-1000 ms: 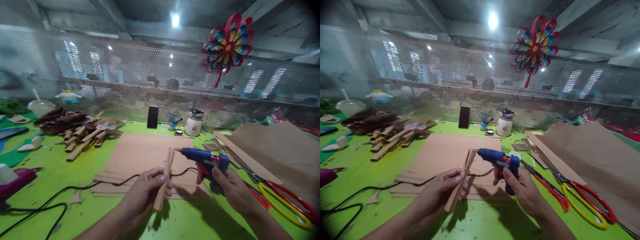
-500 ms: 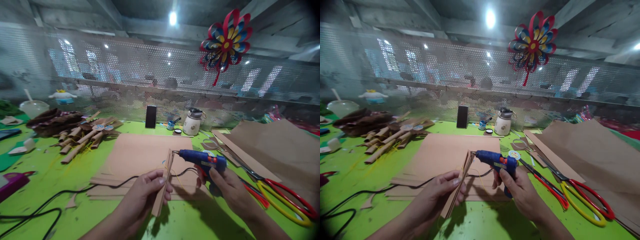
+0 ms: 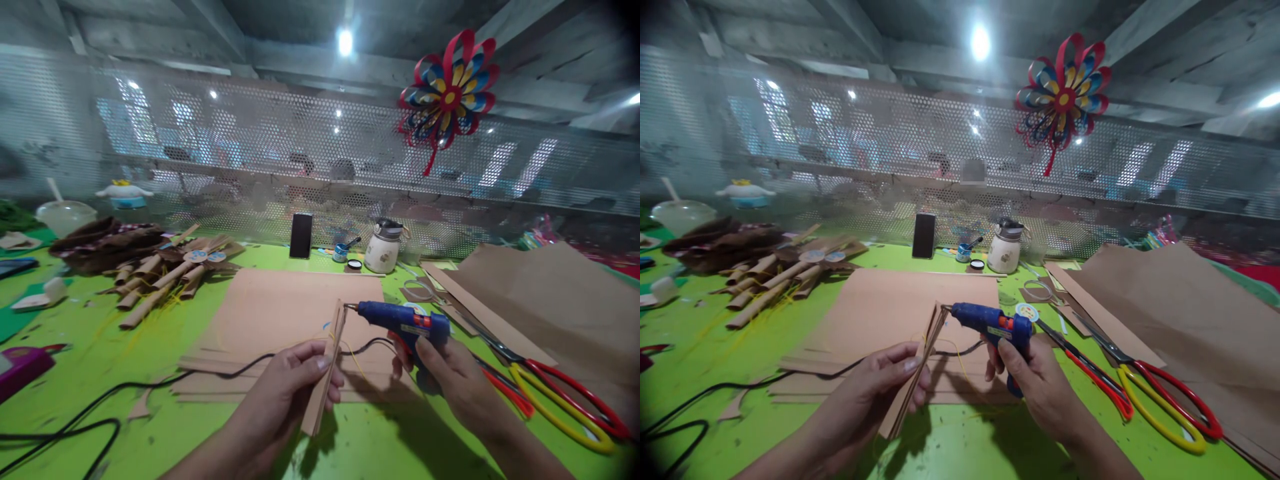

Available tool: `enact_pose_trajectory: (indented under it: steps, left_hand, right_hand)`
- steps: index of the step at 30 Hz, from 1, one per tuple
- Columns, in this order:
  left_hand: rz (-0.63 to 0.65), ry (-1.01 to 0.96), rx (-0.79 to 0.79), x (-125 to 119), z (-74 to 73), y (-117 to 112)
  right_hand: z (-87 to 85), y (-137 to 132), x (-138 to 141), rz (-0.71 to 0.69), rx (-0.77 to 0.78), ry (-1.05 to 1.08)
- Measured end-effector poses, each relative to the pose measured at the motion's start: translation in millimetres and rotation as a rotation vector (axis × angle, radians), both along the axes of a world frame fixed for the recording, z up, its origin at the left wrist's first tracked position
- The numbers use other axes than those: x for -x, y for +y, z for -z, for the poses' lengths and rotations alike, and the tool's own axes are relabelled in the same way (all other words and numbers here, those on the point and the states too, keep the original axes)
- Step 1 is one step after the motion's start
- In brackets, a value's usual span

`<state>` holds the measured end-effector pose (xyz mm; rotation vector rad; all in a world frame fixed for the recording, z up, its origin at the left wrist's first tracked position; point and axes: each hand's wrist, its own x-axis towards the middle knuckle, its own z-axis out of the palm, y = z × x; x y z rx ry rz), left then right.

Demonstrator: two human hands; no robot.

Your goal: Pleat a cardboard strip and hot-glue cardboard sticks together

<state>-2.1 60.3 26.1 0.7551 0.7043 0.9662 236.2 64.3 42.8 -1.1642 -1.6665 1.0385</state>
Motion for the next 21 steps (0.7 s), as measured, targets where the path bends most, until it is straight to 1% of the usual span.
enact_pose_trajectory:
  steps: [11, 17, 21]
  left_hand:
    - [-0.003, 0.016, -0.019, -1.1, 1.8, -0.4]
    - [0.003, 0.015, -0.019, -0.8, 0.7, -0.1]
    - [0.0, 0.023, -0.01, -1.6, -0.5, -1.2]
  right_hand:
    - [3.9, 1.0, -2.6, 0.014, 0.0, -0.004]
    - [2.7, 0.5, -0.5, 0.015, -0.011, 0.031]
    - [1.8, 0.2, -0.9, 0.001, -0.017, 0.008]
